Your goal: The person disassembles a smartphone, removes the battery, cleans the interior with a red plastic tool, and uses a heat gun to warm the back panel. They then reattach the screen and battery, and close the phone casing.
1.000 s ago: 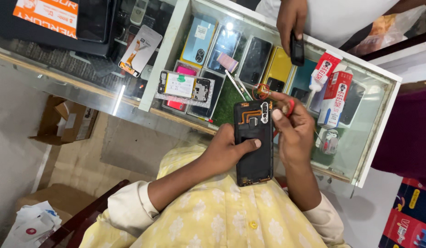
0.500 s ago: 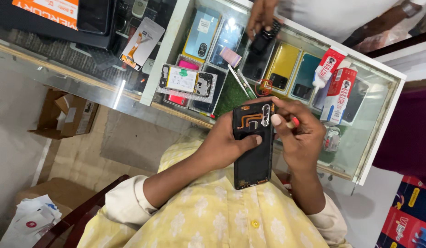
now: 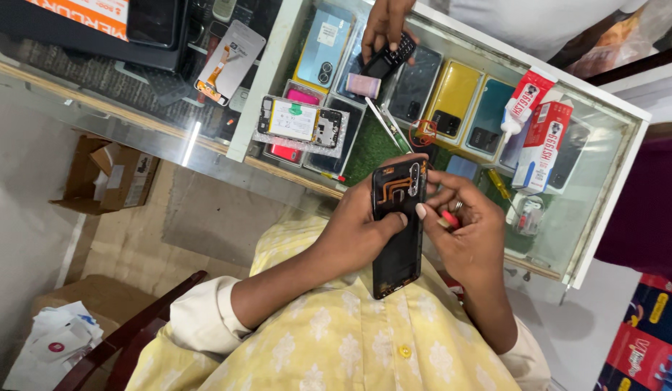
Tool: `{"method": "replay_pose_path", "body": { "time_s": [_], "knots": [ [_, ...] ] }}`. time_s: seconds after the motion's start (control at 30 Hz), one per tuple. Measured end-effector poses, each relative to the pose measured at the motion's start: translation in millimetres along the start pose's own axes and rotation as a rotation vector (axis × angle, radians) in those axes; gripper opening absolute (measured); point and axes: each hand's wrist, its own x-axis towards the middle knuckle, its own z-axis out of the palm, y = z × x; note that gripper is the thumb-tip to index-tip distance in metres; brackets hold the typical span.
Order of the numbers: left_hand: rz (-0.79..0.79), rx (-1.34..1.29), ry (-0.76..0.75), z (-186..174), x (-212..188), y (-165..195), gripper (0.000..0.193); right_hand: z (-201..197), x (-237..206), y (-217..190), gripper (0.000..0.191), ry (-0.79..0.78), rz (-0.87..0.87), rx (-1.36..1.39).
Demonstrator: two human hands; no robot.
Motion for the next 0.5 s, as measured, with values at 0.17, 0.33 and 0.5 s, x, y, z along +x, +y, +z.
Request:
{"method": "replay_pose_path", "body": {
  "time_s": [0.17,0.33,0.5],
  "knots": [
    [-0.022,-0.042,0.050,-6.6,1.4,-8.9,0.070,6.8,1.6,15.8,0.041,-0.008,0.020,0.021],
    [-0.081,-0.329,0.171,-26.9,-4.8,-13.6,0.072,18.5,40.1,56.7,0.021,-0.011,0.041,0.095],
    [-0.048,-0.385,0.309,-59.9,-21.8,-9.2,0.067,65.3,113.3,104.9,0.022,0.084,-0.077,-0.409]
  ]
}}
